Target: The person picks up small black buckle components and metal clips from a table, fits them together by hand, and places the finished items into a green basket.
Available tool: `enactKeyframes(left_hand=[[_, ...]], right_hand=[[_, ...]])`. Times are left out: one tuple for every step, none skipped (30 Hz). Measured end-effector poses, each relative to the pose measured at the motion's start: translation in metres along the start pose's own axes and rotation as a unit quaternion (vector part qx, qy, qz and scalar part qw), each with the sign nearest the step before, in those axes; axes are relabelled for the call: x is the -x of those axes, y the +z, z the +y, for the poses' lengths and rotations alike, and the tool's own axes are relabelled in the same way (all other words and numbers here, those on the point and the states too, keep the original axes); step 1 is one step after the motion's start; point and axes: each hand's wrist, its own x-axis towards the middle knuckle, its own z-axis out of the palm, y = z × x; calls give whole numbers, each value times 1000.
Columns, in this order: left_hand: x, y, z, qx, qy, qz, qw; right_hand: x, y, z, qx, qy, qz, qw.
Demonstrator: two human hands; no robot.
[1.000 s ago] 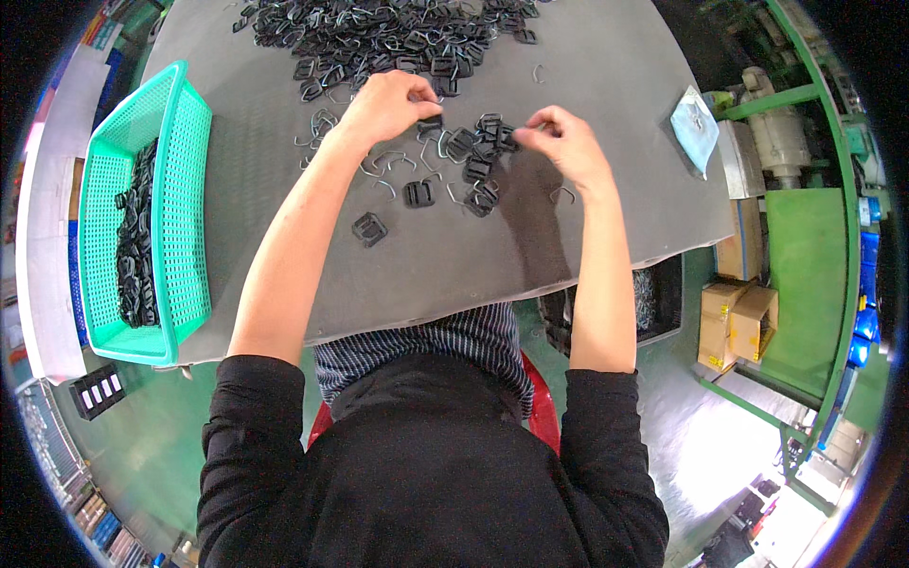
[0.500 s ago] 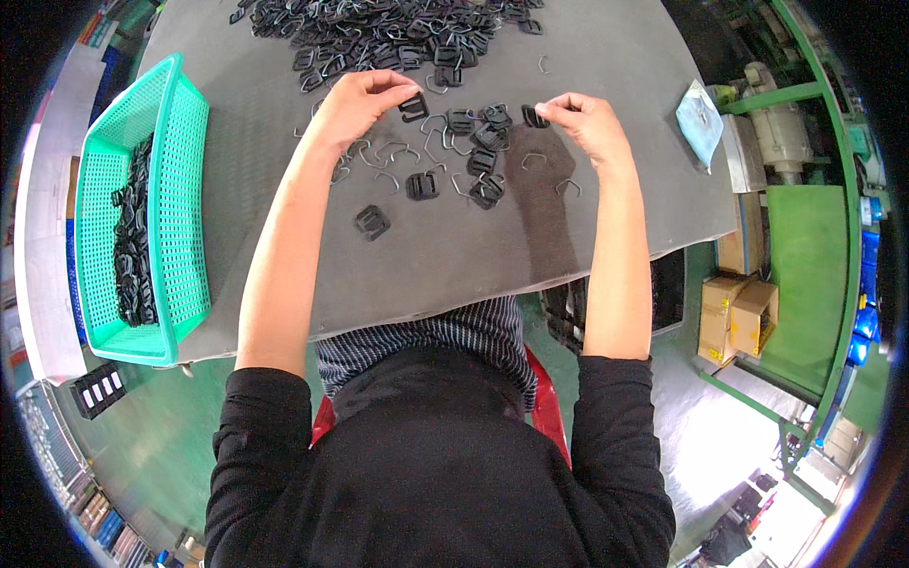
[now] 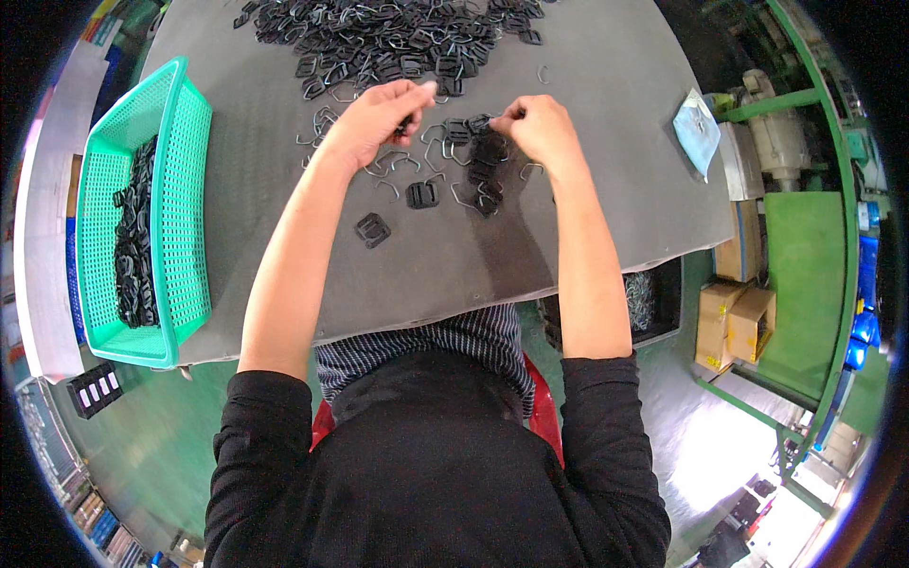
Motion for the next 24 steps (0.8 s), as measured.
enactKeyframes(left_hand=[[-3,4,0,-84,-5,17,996],[-6,9,1,-168,-10,30,985],[-15,14,-11,-303,155,117,933],[-19,17,-24,-364,147,135,910],[-17,27,-24,-423,140,151,882],[-16,35,-24,-480,133,166,851],[-20,36,-26,-470,133,148,860],[-21,35,-21,-436,143,125,880],[-22,32,-14,-401,153,101,897],[-21,27,-7,-365,163,77,914],[-14,18,8,-322,125,50,937],[-7,12,16,-185,124,58,973],[-13,1,5,-226,149,73,960],[-16,-6,4,-267,175,85,944],[-15,-12,0,-290,172,86,938],[-14,-18,-2,-313,168,86,931],[-11,-18,2,-338,166,84,923],[1,-16,19,-236,82,66,966],[-3,-25,14,-128,72,-2,989],[0,-28,18,-16,60,-70,996],[6,-23,17,53,57,-58,995],[17,-17,15,121,53,-45,990],[26,-10,17,188,49,-33,980],[30,-9,16,204,50,-34,977]], right_hand=[[-6,-5,8,-23,-10,4,1000],[-6,-10,15,-45,-16,10,999],[-3,-16,6,-11,16,-3,1000],[-1,-11,2,24,11,2,1000],[0,-3,-1,60,7,11,998],[1,3,-4,96,4,19,995],[-2,6,-4,74,-9,-9,997],[-7,7,0,33,-19,-11,999],[-11,6,5,-7,-30,-12,999],[-13,4,11,-48,-39,-14,998],[-12,-4,12,-123,-36,-19,992],[1,-19,1,-220,-29,-19,975],[0,-19,6,-201,-32,-12,979],[0,-18,9,-182,-34,-2,983],[2,-15,11,-129,-37,-12,991],[6,-12,12,-76,-40,-21,996],[9,-8,13,-24,-41,-29,998],[11,-3,10,0,-32,-7,999],[12,5,4,25,-23,15,999],[13,11,-2,50,-13,36,998],[11,15,-7,74,-23,34,996],[8,16,-9,56,-25,14,998],[5,15,-11,39,-27,-6,999],[1,14,-12,21,-29,-26,999]])
